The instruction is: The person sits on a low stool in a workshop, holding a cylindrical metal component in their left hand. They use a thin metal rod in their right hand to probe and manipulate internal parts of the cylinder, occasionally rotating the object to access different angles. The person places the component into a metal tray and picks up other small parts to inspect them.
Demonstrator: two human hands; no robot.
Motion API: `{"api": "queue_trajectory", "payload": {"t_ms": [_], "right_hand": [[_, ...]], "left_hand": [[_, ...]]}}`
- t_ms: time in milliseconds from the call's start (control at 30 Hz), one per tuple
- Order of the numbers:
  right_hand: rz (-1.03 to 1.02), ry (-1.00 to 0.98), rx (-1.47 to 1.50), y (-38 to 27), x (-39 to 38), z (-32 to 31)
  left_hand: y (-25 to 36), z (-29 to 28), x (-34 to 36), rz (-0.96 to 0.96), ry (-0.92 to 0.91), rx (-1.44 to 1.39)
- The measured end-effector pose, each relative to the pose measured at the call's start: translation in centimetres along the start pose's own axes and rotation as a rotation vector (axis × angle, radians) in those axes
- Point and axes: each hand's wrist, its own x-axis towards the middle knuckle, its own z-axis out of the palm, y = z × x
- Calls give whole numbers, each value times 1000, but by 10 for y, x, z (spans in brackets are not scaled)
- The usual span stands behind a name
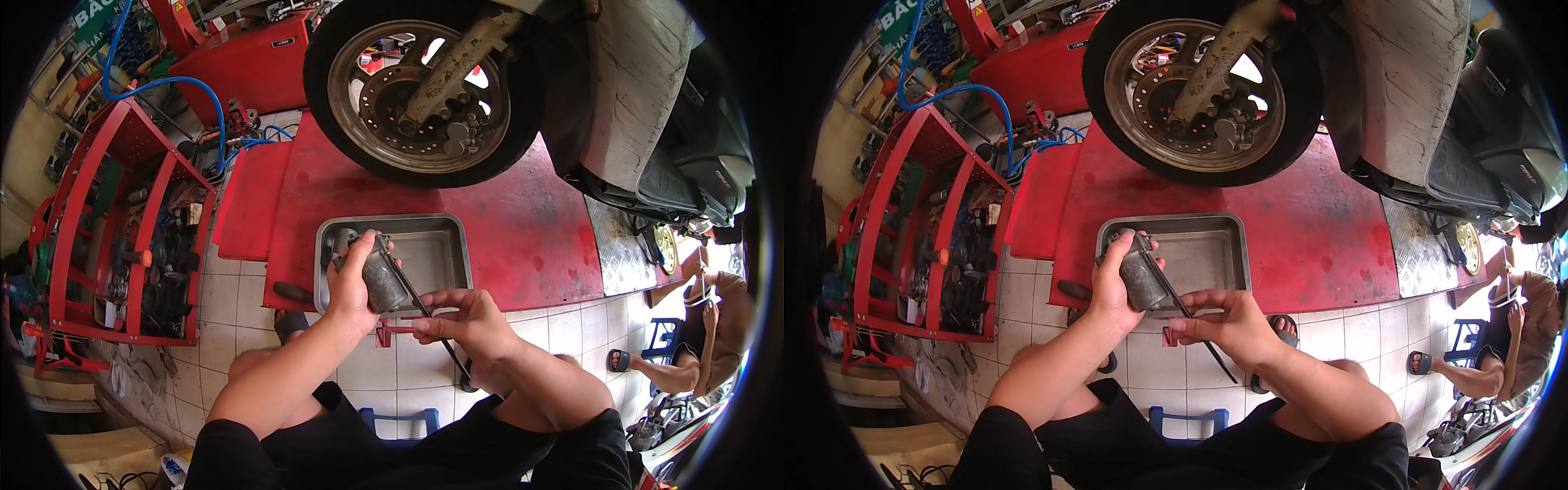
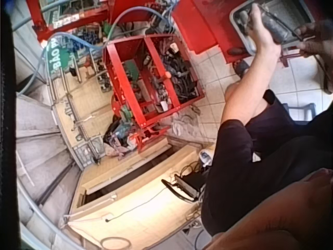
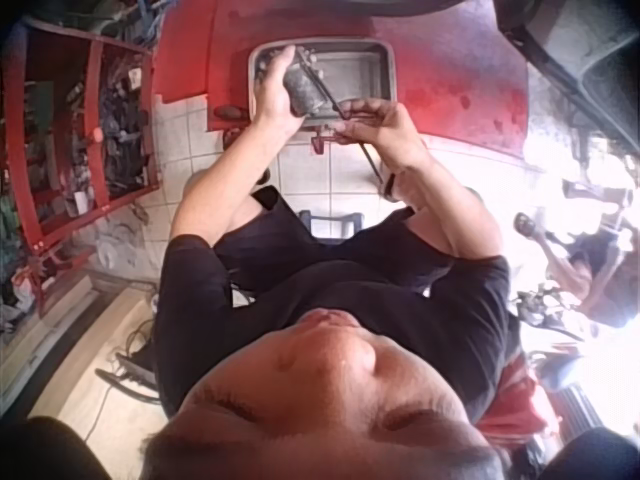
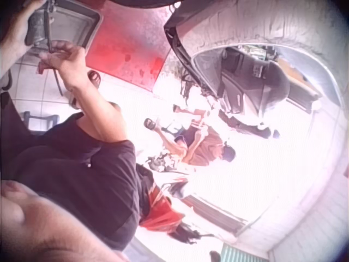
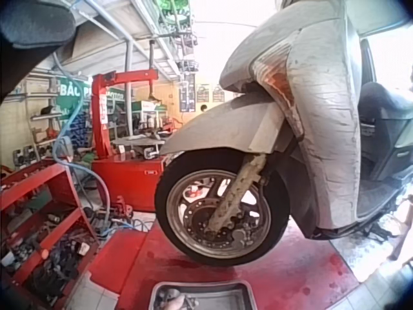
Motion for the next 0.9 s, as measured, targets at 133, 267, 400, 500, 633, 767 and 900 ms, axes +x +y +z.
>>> {"api": "queue_trajectory", "payload": {"t_ms": [133, 267, 400, 500, 633, 767, 900], "right_hand": [[2, 20, 59, 3, 2, -1], [69, 52, 118, 3, 4, -6], [-56, 30, -11, 6, 2, -1], [-40, 6, 22, 7, 2, -4], [70, 53, 87, -1, 3, -4], [-7, 8, 71, 4, 2, -4], [-42, -26, 35, 4, 2, -4]], "left_hand": [[-1, -3, 1, -4, -16, -4], [0, -4, 2, -17, -28, -2], [0, -3, 1, -8, -18, 5], [0, -3, 1, -3, -21, 4], [0, -6, 2, -9, -32, 10], [2, -4, 1, -11, -14, 3], [2, -2, 0, -9, 0, -1]]}}
